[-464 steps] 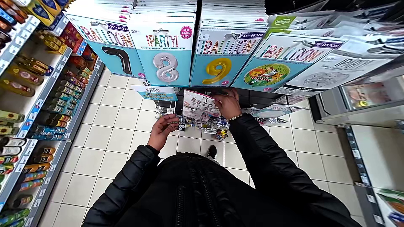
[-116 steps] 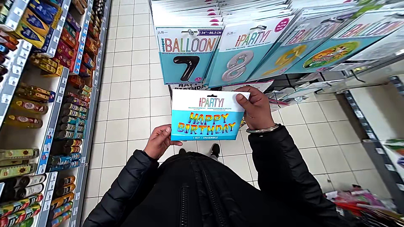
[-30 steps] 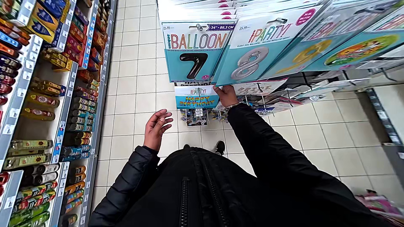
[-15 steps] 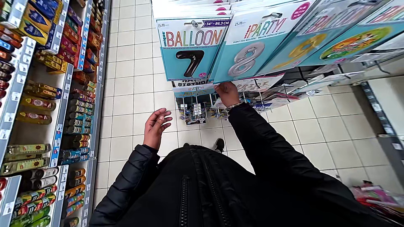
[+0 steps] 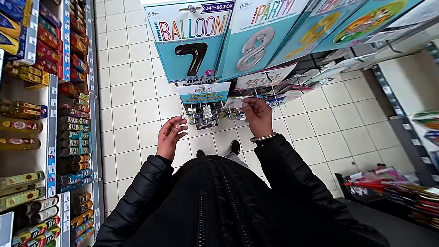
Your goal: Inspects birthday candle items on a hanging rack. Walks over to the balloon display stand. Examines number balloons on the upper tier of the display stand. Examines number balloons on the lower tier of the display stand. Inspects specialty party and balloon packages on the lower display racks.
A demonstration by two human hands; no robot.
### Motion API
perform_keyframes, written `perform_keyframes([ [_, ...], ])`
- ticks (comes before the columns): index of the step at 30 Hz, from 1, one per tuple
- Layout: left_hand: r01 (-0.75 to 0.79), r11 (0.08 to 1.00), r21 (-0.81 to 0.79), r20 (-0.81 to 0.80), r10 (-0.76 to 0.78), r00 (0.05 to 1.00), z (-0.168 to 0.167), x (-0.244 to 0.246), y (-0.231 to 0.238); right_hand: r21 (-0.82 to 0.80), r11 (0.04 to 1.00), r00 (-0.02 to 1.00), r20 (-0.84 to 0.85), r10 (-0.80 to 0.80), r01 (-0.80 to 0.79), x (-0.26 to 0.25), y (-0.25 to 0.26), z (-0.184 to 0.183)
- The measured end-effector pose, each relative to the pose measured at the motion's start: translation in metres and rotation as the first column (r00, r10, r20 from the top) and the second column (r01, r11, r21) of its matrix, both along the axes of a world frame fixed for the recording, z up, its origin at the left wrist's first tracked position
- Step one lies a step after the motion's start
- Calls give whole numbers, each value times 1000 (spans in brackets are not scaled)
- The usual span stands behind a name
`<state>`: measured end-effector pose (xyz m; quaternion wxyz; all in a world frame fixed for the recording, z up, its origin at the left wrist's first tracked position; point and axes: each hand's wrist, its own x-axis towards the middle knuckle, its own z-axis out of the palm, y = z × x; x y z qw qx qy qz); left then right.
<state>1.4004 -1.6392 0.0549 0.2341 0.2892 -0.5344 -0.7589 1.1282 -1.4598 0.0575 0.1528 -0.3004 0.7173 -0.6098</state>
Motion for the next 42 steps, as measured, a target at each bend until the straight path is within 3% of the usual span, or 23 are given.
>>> perform_keyframes([
  [8, 76, 996, 50, -34, -74, 997, -11, -18, 7, -60, 997, 998, 54, -41, 44, 19, 33, 17],
  [17, 81, 997, -8, -24, -81, 996, 1, -18, 32, -175, 984, 998, 58, -16, 26, 33, 72, 27],
  [27, 208, 977, -45, 36, -206, 978, 19, -16, 107, -219, 964, 988, 69, -138, 150, 70, 162, 34],
  [32, 268, 963, -14, 63, -267, 962, 12, -9, 141, -243, 946, 976, 52, -210, 216, 90, 205, 27],
  [42, 244, 969, 21, 84, -245, 966, -1, 29, 191, -211, 945, 968, 77, -237, 248, 132, 256, 3],
])
